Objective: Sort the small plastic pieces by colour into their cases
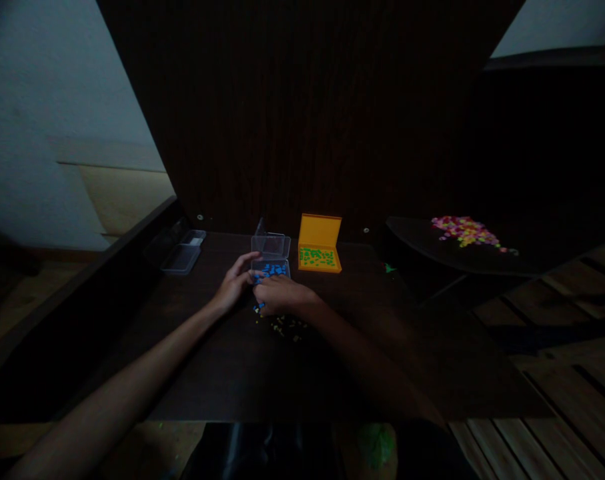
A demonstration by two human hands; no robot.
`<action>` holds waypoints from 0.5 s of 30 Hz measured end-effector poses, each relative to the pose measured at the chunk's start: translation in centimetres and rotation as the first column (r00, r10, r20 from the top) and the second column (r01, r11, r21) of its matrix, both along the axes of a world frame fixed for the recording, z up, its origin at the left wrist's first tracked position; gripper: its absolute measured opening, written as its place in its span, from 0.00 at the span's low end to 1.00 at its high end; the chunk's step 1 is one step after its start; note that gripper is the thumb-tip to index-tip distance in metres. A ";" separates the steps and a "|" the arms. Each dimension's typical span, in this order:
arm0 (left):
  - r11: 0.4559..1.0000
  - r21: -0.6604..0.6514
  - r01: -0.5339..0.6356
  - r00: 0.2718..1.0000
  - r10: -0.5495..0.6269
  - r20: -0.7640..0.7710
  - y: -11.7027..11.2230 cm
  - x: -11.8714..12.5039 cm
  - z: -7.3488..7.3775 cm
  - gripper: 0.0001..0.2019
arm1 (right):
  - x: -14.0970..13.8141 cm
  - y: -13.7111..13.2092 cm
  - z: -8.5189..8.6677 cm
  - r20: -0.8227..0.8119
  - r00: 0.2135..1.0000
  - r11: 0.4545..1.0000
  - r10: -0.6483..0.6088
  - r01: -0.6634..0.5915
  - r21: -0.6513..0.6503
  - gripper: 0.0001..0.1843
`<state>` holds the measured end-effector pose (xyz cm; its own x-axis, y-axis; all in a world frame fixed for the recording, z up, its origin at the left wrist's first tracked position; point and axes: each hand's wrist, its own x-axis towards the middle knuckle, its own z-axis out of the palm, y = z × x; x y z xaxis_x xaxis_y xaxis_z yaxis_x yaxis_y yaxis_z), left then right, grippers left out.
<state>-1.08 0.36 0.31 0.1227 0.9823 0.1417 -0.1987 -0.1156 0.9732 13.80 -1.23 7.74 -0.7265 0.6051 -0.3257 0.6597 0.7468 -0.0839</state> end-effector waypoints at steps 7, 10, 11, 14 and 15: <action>1.000 -0.008 0.003 1.000 -0.003 0.000 -0.2 0.0 0.2 0.29 | 0.1 0.0 0.2 -0.015 1.000 1.000 0.012 -0.011 0.020 0.11; 1.000 -0.015 0.001 1.000 -0.001 -0.004 -0.2 0.0 0.3 0.28 | 0.0 -0.1 0.1 -0.007 1.000 0.999 0.025 -0.025 0.035 0.10; 1.000 -0.019 0.000 1.000 0.000 -0.003 -0.2 0.0 0.3 0.28 | 0.0 0.0 0.0 -0.010 1.000 0.999 0.027 -0.027 0.040 0.10; 1.000 -0.028 -0.004 1.000 0.004 0.005 -0.2 0.0 0.2 0.28 | 0.1 0.1 -0.4 -0.030 0.999 0.998 0.029 -0.028 0.048 0.11; 1.000 -0.031 -0.002 1.000 0.002 0.007 -0.2 -0.1 0.2 0.28 | 0.1 0.1 -0.5 -0.028 0.999 0.999 0.029 -0.028 0.045 0.11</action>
<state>-1.14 0.19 0.52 0.1197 0.9864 0.1123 -0.2051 -0.0861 0.9750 13.88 -1.11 7.23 -0.7523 0.5976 -0.2774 0.6359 0.7688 -0.0684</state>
